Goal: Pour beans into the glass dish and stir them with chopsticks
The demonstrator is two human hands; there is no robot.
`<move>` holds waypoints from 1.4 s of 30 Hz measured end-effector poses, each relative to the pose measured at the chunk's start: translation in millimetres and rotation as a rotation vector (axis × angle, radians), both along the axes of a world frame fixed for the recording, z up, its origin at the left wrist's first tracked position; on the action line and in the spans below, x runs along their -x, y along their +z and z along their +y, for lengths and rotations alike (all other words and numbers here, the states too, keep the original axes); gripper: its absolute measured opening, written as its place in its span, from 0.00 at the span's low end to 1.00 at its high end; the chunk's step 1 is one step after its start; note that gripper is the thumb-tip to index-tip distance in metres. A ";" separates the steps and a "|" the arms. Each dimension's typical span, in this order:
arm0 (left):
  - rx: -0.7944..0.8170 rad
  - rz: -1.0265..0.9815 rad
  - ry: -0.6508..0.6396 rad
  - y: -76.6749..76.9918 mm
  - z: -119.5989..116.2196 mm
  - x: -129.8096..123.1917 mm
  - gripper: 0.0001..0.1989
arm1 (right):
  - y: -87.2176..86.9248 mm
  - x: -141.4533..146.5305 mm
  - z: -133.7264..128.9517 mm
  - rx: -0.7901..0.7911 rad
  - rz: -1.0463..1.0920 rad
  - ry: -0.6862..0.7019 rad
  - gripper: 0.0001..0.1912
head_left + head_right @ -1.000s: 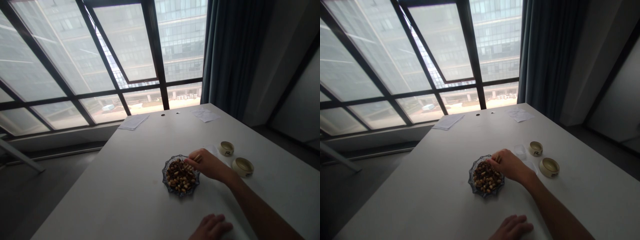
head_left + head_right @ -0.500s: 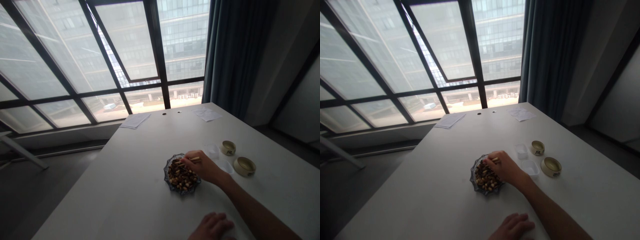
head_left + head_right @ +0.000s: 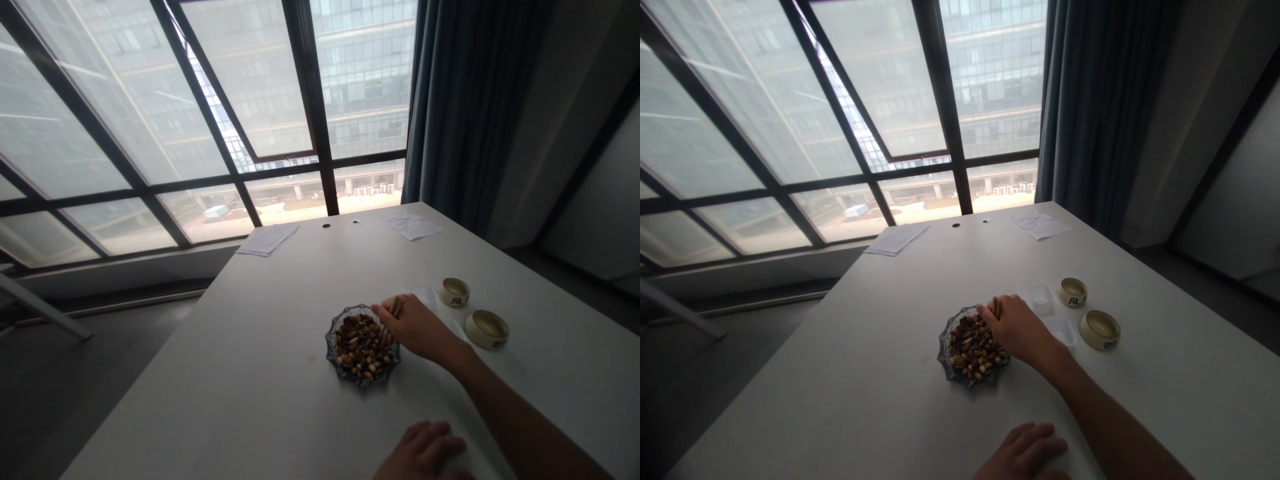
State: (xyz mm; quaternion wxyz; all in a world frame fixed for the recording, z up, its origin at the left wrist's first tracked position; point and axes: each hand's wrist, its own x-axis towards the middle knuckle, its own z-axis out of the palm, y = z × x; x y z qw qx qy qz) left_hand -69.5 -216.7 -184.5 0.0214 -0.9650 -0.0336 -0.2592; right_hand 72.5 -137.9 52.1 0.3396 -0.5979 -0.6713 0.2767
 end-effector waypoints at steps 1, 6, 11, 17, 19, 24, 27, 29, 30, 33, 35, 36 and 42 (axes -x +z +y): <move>0.002 -0.004 0.000 -0.6 0.1 -0.2 0.13 | -0.1 1.2 -0.1 -0.007 0.022 0.009 0.26; -0.010 -0.094 -0.002 1.6 0.2 0.2 0.12 | 6.6 -2.8 -5.0 -0.046 0.116 -0.003 0.24; 0.002 -0.017 -0.005 8.0 0.9 2.2 0.13 | 5.3 3.4 -8.3 -0.022 0.208 0.104 0.24; -0.023 -0.078 -0.009 5.7 1.6 2.1 0.13 | -0.7 7.4 -3.7 -0.024 0.133 0.192 0.23; -0.024 -0.025 -0.014 3.4 1.7 3.0 0.14 | 1.9 0.0 -2.7 -0.040 0.106 0.106 0.24; -0.005 0.052 -0.015 -1.2 1.4 4.8 0.15 | 9.9 -17.3 -3.9 -0.076 0.070 -0.092 0.25; 0.007 0.012 -0.008 -0.9 0.5 4.1 0.14 | 9.2 -13.6 -5.4 -0.040 0.017 -0.099 0.25; 0.013 -0.010 -0.005 1.0 0.0 3.5 0.13 | 7.1 -6.3 -6.1 -0.002 0.032 -0.038 0.25; 0.014 -0.002 -0.004 2.2 0.0 3.4 0.13 | 6.1 -2.6 -6.4 0.007 0.049 -0.009 0.25; 0.011 0.040 -0.006 5.4 0.5 3.7 0.14 | 5.5 3.5 -7.8 -0.003 0.089 0.029 0.25; 0.008 0.043 -0.013 6.2 1.2 3.9 0.15 | 6.8 3.1 -9.5 -0.017 0.117 0.029 0.25; 0.007 0.046 -0.016 6.3 1.6 3.9 0.15 | 7.7 2.6 -10.7 -0.009 0.145 0.039 0.25; 0.017 0.022 -0.022 6.6 3.9 2.7 0.14 | 9.8 12.2 -17.0 0.116 0.257 0.315 0.17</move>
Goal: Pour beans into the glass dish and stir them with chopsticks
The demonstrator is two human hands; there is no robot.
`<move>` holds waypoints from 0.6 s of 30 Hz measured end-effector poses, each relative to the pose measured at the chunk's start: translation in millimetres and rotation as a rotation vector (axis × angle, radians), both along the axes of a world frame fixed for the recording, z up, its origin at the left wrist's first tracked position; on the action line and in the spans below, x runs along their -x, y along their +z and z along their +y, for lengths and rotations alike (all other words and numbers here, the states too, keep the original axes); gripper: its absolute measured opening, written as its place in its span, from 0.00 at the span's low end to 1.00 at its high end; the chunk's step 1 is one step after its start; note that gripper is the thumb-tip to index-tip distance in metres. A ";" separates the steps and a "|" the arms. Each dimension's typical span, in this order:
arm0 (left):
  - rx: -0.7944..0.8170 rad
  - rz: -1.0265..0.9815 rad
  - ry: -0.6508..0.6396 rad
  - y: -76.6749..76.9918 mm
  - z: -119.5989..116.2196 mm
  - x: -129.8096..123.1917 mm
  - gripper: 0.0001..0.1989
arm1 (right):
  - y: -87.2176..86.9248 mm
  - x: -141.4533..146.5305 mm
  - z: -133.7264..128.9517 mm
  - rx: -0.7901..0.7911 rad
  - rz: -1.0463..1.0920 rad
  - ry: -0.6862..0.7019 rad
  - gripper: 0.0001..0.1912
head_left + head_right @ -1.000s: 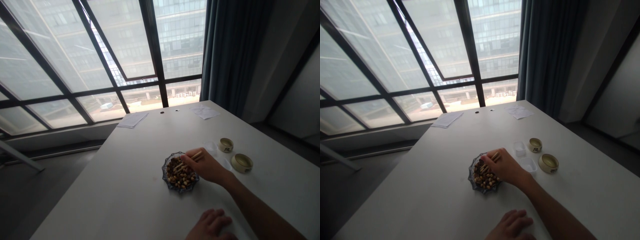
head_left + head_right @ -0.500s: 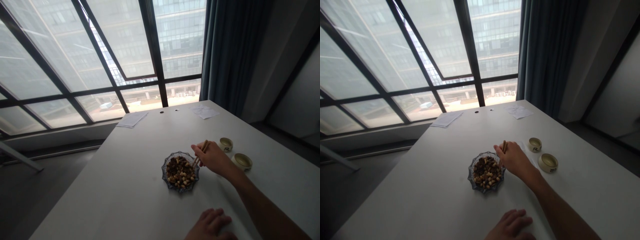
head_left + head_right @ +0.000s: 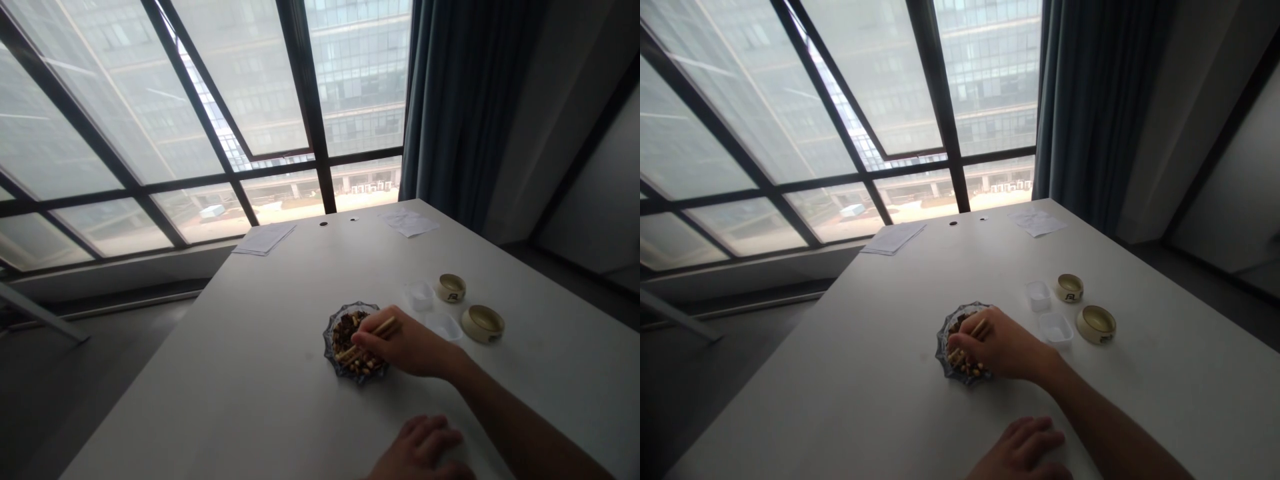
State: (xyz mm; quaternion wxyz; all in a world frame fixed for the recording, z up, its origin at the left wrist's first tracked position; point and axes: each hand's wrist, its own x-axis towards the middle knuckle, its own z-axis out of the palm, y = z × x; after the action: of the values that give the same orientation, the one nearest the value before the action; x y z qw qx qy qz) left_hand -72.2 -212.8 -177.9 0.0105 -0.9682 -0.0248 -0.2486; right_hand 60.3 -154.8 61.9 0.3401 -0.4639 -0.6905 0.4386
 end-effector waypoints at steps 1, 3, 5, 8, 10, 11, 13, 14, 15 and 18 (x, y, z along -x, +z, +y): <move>0.001 0.001 -0.001 0.0 0.2 -0.2 0.14 | -0.4 2.0 0.0 -0.013 -0.015 0.021 0.17; -0.005 0.030 -0.004 -0.3 0.4 -0.3 0.15 | -1.1 2.8 0.9 -0.053 -0.060 -0.017 0.19; -0.014 0.052 -0.005 -1.4 0.1 0.0 0.15 | -0.7 -1.4 2.3 -0.089 -0.105 -0.119 0.22; -0.023 0.018 0.000 -4.4 -1.0 1.2 0.15 | 3.1 -13.7 3.4 -0.104 -0.161 -0.245 0.24; -0.028 -0.014 0.007 -6.8 -1.6 2.0 0.15 | 7.0 -22.1 2.9 -0.101 -0.190 -0.301 0.25; -0.031 -0.025 0.012 -7.8 -1.9 2.3 0.14 | 8.8 -25.5 2.5 -0.104 -0.209 -0.330 0.25; -0.036 -0.038 0.019 -9.2 -2.1 2.8 0.14 | 11.2 -29.9 1.4 -0.108 -0.251 -0.381 0.26; -0.037 -0.050 0.021 -9.3 -2.1 2.8 0.14 | 11.6 -30.6 1.0 -0.104 -0.270 -0.396 0.26; -0.040 -0.069 0.022 -8.9 -2.0 2.8 0.14 | 11.3 -30.2 0.9 -0.097 -0.284 -0.398 0.26; -0.042 -0.141 0.025 -4.1 -1.8 1.7 0.14 | 7.3 -22.9 2.4 -0.056 -0.287 -0.339 0.26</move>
State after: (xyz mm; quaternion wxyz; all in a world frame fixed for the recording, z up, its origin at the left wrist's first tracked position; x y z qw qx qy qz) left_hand -73.9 -214.6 -182.0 0.0319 -0.9476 -0.0322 -0.3163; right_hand 83.2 -152.4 69.2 0.3200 -0.6213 -0.6560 0.2850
